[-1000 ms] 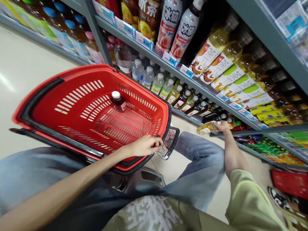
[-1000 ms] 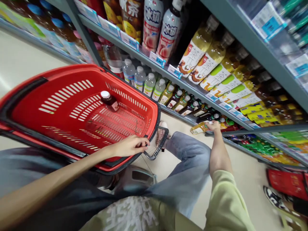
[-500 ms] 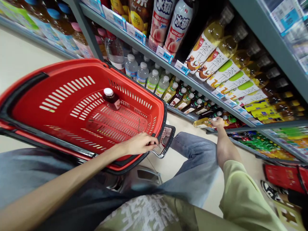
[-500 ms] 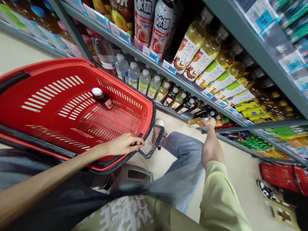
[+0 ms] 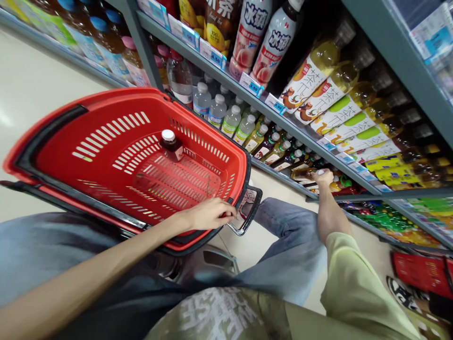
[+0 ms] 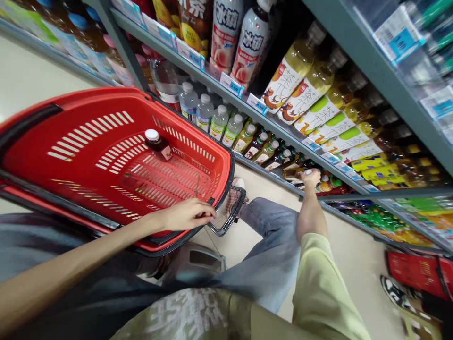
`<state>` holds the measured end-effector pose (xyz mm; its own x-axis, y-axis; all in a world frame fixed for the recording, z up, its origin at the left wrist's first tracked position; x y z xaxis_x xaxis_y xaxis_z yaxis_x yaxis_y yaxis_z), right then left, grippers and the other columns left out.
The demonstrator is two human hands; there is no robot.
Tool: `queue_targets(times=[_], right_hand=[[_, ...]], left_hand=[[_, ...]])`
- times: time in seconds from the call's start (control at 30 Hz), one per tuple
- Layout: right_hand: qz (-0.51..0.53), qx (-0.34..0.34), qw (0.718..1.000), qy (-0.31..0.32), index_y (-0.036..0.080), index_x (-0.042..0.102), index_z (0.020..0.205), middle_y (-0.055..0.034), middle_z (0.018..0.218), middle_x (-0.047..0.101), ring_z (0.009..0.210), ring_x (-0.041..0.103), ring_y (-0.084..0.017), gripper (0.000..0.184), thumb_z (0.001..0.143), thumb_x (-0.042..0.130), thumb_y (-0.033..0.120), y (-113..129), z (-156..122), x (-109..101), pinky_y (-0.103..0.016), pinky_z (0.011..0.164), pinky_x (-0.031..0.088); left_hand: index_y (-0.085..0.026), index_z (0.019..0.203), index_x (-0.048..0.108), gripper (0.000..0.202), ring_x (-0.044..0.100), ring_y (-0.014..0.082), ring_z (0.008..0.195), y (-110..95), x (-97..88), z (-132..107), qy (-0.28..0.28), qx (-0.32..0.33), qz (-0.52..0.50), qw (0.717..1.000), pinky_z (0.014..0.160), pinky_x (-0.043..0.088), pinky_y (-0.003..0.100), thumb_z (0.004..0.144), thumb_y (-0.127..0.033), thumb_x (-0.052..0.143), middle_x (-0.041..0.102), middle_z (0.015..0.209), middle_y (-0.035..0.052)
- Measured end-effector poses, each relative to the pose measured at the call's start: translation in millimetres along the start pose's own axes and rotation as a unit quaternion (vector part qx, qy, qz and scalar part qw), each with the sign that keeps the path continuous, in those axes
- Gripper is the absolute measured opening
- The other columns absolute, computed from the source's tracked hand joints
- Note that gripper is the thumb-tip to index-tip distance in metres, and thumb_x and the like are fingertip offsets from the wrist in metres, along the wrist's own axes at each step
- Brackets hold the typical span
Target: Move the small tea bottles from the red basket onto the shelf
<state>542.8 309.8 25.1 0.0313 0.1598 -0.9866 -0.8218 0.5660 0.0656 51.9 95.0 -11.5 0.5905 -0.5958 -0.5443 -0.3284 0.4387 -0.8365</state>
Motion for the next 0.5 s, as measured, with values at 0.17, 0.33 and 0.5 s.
queue_targets(times=[0.17, 0.33, 0.5], right_hand=[[0.008, 0.023, 0.999, 0.03, 0.017, 0.07, 0.098, -0.0148, 0.103, 0.065, 0.11, 0.062, -0.032, 0.037, 0.067, 0.084, 0.032, 6.3, 0.7, 12.7, -0.04, 0.102, 0.049], [0.005, 0.043, 0.999, 0.033, 0.016, 0.072, 0.101, -0.018, 0.105, 0.064, 0.114, 0.061, -0.036, 0.038, 0.068, 0.082, 0.032, 6.3, 12.5, 21.9, -0.045, 0.1, 0.051], [0.001, 0.032, 0.999, 0.027, 0.01, 0.069, 0.116, -0.025, 0.114, 0.062, 0.116, 0.059, -0.04, 0.055, 0.07, 0.08, 0.038, 5.5, 37.8, 28.8, -0.051, 0.099, 0.049]], left_hand=[[-0.02, 0.09, 0.073, 0.019, 0.065, 0.0139, 0.069, -3.4, -2.0, -1.0, -0.008, 0.002, -0.021, 1.0, 0.068, 0.041, 0.023, 0.093, -0.02, 0.054, 0.075, 0.084, 0.0018], [-0.02, 0.092, 0.073, 0.019, 0.063, 0.0129, 0.064, -1.6, -1.4, -1.4, 0.015, -0.032, -0.003, 0.999, 0.064, 0.039, 0.023, 0.094, -0.02, 0.054, 0.074, 0.079, -0.0001], [-0.02, 0.101, 0.074, 0.024, 0.069, 0.0154, 0.077, -0.7, -0.1, -1.7, 0.039, -0.05, 0.018, 0.998, 0.072, 0.042, 0.024, 0.099, -0.025, 0.05, 0.077, 0.094, 0.002]])
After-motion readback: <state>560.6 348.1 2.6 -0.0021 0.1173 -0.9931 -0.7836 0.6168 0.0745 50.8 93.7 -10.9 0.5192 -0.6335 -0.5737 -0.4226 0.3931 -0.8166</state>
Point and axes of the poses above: each hand's wrist, its own z-axis towards the middle knuckle, its own x-axis out of the palm, y = z × x, the point moved 6 cm from there along z, towards the middle knuckle
